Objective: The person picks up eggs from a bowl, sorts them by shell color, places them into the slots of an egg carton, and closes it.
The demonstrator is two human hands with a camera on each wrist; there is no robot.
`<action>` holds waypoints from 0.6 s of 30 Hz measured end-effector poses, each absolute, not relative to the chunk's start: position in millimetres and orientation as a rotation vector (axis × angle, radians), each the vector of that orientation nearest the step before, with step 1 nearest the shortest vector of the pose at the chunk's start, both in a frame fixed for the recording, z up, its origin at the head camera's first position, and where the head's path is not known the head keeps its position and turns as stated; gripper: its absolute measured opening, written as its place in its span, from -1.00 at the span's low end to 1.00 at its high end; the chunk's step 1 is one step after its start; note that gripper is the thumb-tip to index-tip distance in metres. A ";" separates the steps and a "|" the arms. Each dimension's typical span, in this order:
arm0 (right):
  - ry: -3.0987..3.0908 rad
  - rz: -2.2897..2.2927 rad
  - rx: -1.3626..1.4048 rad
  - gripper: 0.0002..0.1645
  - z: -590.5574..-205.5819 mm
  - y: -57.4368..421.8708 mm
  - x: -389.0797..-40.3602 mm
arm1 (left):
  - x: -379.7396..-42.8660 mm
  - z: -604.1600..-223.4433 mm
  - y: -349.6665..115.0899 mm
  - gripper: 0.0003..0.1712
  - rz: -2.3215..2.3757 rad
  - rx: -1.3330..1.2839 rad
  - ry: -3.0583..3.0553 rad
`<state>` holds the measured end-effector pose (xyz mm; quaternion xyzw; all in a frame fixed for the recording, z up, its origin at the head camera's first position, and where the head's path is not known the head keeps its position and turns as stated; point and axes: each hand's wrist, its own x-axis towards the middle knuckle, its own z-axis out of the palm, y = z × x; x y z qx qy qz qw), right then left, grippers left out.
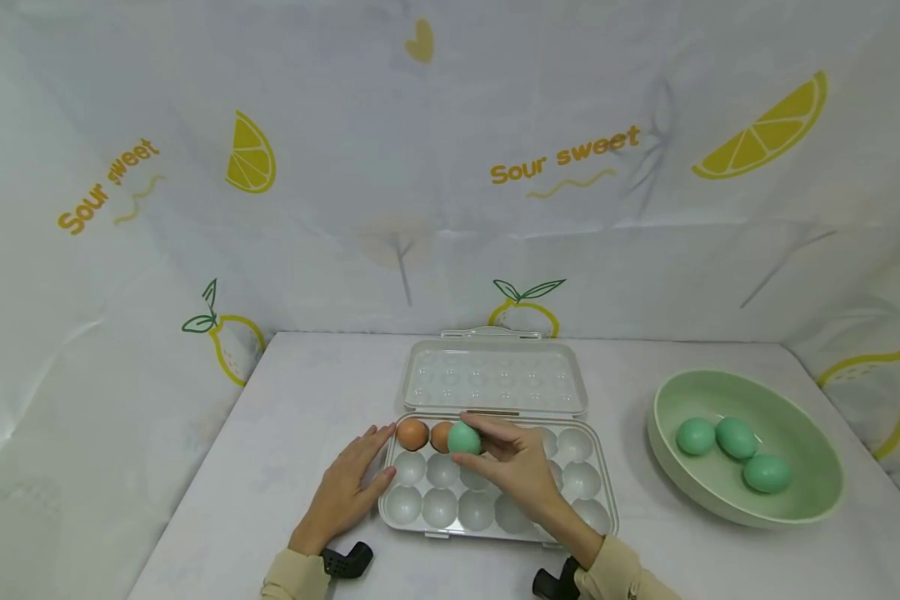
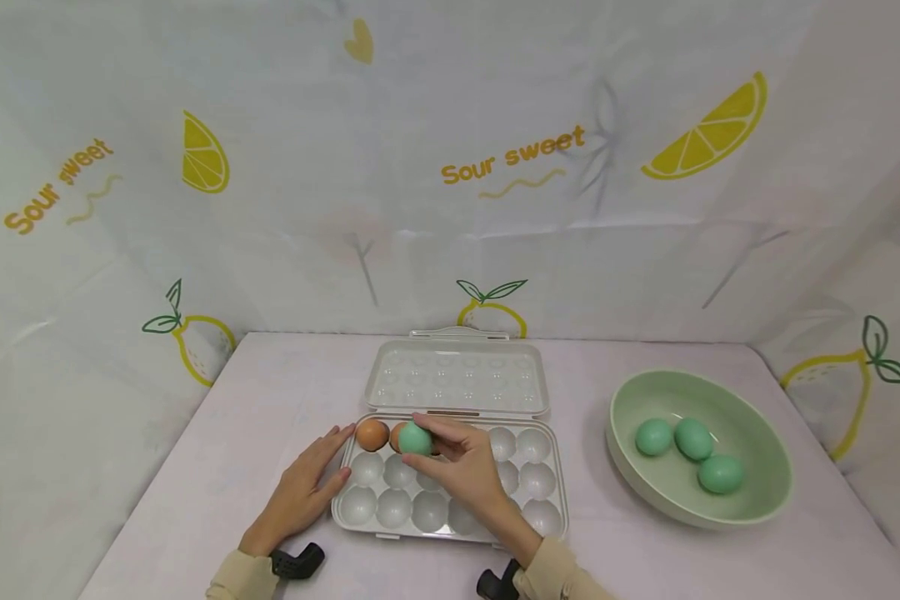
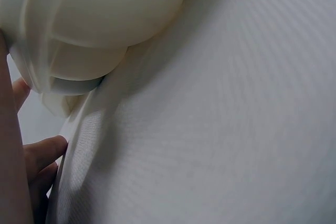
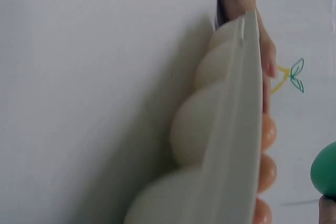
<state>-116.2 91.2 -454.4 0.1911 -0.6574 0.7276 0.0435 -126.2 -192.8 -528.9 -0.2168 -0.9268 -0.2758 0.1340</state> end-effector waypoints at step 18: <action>-2.127 2.130 0.591 -0.46 -480.3 23.3 -115.9 | -126.9 -530.5 -193.8 -0.29 -0.786 -0.614 -2.686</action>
